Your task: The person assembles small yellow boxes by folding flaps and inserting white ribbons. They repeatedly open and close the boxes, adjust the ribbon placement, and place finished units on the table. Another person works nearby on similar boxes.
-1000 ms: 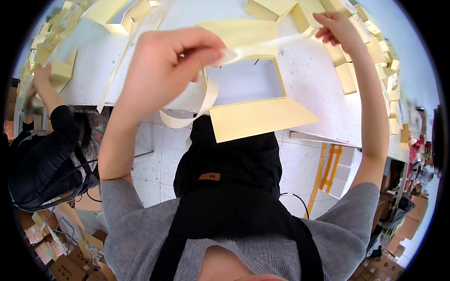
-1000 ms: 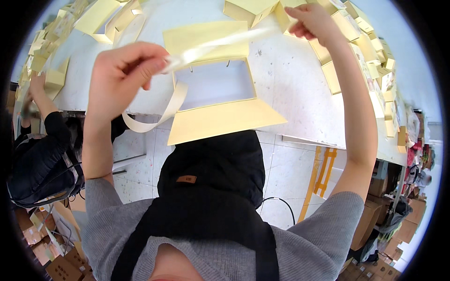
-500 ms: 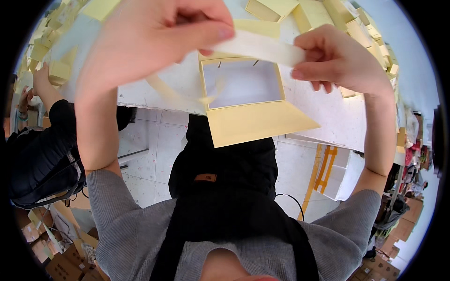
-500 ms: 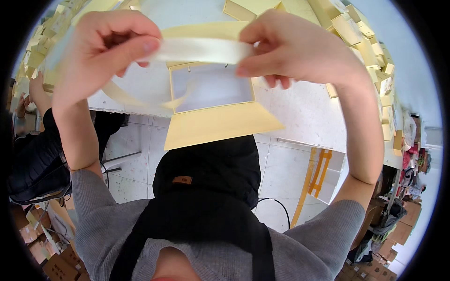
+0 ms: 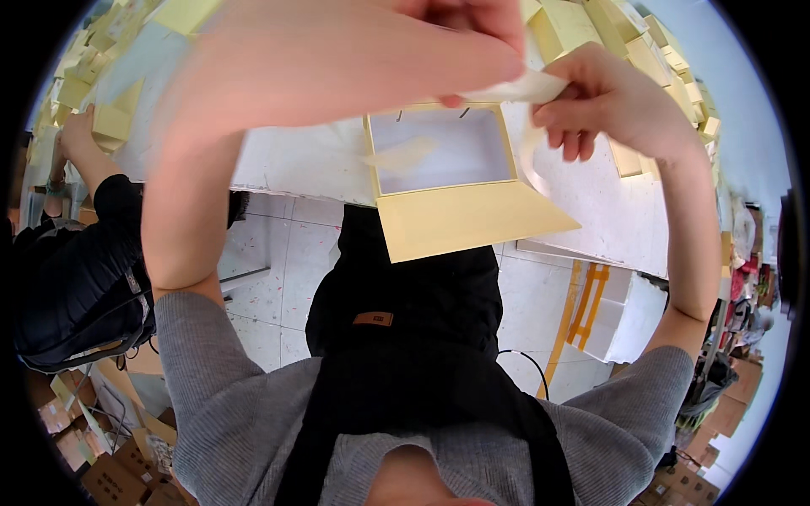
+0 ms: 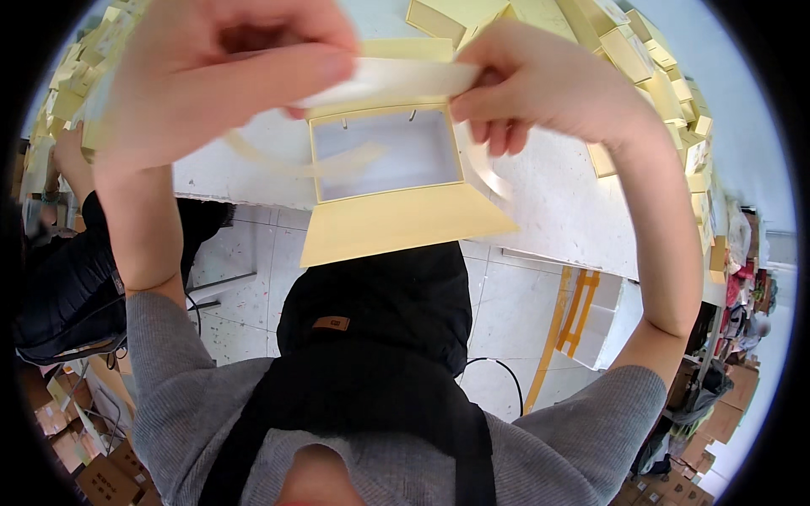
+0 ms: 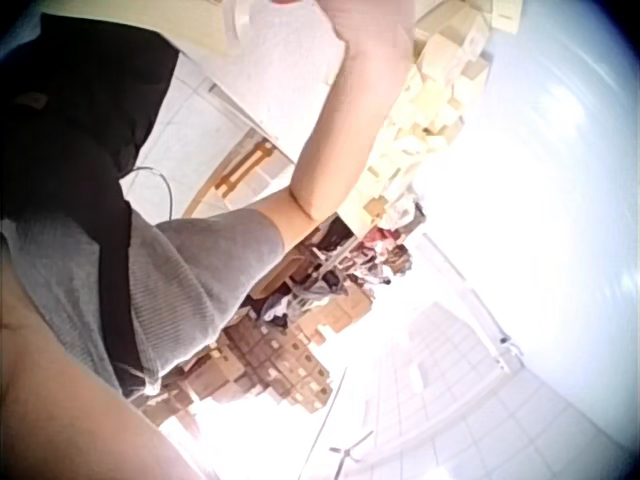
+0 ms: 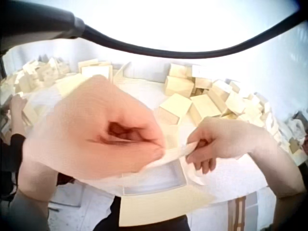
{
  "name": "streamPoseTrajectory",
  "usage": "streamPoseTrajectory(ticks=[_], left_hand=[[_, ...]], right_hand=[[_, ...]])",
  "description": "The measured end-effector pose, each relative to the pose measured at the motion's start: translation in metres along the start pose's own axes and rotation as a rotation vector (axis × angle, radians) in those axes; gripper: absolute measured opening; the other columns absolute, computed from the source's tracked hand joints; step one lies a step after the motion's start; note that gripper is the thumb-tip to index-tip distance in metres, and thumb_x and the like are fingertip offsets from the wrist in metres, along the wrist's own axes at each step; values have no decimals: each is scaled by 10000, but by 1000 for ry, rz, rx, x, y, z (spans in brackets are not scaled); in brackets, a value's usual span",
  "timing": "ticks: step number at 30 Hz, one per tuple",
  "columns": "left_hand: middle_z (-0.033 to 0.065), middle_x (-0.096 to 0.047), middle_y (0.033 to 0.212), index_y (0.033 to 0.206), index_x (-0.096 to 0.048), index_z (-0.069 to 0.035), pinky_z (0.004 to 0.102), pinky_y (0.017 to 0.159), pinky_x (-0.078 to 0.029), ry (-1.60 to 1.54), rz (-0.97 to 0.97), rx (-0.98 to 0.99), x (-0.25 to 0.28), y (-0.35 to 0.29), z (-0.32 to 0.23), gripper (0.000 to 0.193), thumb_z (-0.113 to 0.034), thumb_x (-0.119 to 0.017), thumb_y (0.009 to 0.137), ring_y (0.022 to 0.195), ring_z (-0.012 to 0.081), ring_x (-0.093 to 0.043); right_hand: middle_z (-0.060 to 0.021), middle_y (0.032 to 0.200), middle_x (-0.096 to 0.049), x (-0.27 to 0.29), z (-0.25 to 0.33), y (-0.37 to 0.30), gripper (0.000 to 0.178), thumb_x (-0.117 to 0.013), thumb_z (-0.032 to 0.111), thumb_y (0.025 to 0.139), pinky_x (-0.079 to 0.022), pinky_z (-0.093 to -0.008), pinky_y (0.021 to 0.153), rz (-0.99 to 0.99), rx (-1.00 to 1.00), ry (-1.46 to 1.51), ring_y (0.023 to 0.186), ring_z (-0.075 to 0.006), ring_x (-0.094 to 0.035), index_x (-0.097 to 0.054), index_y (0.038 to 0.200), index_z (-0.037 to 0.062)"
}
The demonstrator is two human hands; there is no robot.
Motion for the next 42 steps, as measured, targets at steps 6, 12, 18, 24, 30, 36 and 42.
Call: streamPoseTrajectory(ticks=[6, 12, 18, 24, 30, 36, 42], left_hand=[[70, -656, 696, 831, -687, -3, 185, 424, -399, -124, 98, -257, 6, -34, 14, 41, -19, -650, 831, 491, 85, -589], [62, -667, 727, 842, -687, -74, 298, 548, -468, -55, 218, -278, -89, -22, 35, 51, -114, -699, 814, 619, 221, -630], [74, -662, 753, 855, -677, -62, 316, 591, -498, 58, -22, -239, -123, -32, 44, 125, -176, -711, 817, 646, 255, -628], [25, -657, 806, 963, -669, -76, 326, 648, -525, 63, -883, -22, -31, -50, 81, 265, -245, -774, 789, 756, 186, -658], [46, -599, 590, 831, -595, -20, 271, 495, -457, 1, -839, 348, -95, -61, 158, 304, -211, -810, 733, 487, 164, -568], [56, -555, 543, 784, -584, -27, 277, 431, -413, 151, -948, 261, -127, -80, 128, 233, -157, -774, 743, 435, 176, -534], [65, -593, 594, 800, -649, -3, 284, 432, -429, 270, -994, 46, -148, -85, 105, 130, -55, -735, 718, 447, 184, -547]], right_hand=[[-79, 798, -684, 67, -53, -7, 278, -547, 82, 910, -500, -178, 554, -359, -44, 558, 680, -95, -659, -610, 1163, -16], [-125, 847, -663, 106, -70, 18, 250, -462, 74, 978, -566, -257, 698, -998, 118, 1001, 766, -170, -665, -562, 1151, -75], [-32, 762, -614, 29, -69, 29, 310, -489, 148, 976, -393, -186, 523, -666, -20, 199, 639, -54, -536, -540, 1261, 37], [-76, 630, -603, -66, -67, 24, 244, -491, 148, 929, -443, -272, 511, -139, -287, 221, 521, -143, -549, -584, 1044, -47], [-97, 671, -652, -73, -74, 49, 205, -501, 103, 862, -509, -291, 496, -96, -392, 56, 520, -164, -616, -641, 851, -46], [-95, 716, -666, -69, -71, 46, 213, -536, 123, 852, -527, -307, 516, -67, -495, -43, 564, -165, -632, -647, 799, -51], [-90, 730, -673, -76, -89, 50, 237, -547, 132, 860, -532, -293, 541, -165, -372, -9, 579, -158, -639, -661, 814, -70]])
Point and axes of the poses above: each hand's wrist, its own y-axis towards the middle knuckle, its own x-axis out of the back of the hand, z = x × y, the point moved 5 cm from there along y, towards the middle knuckle
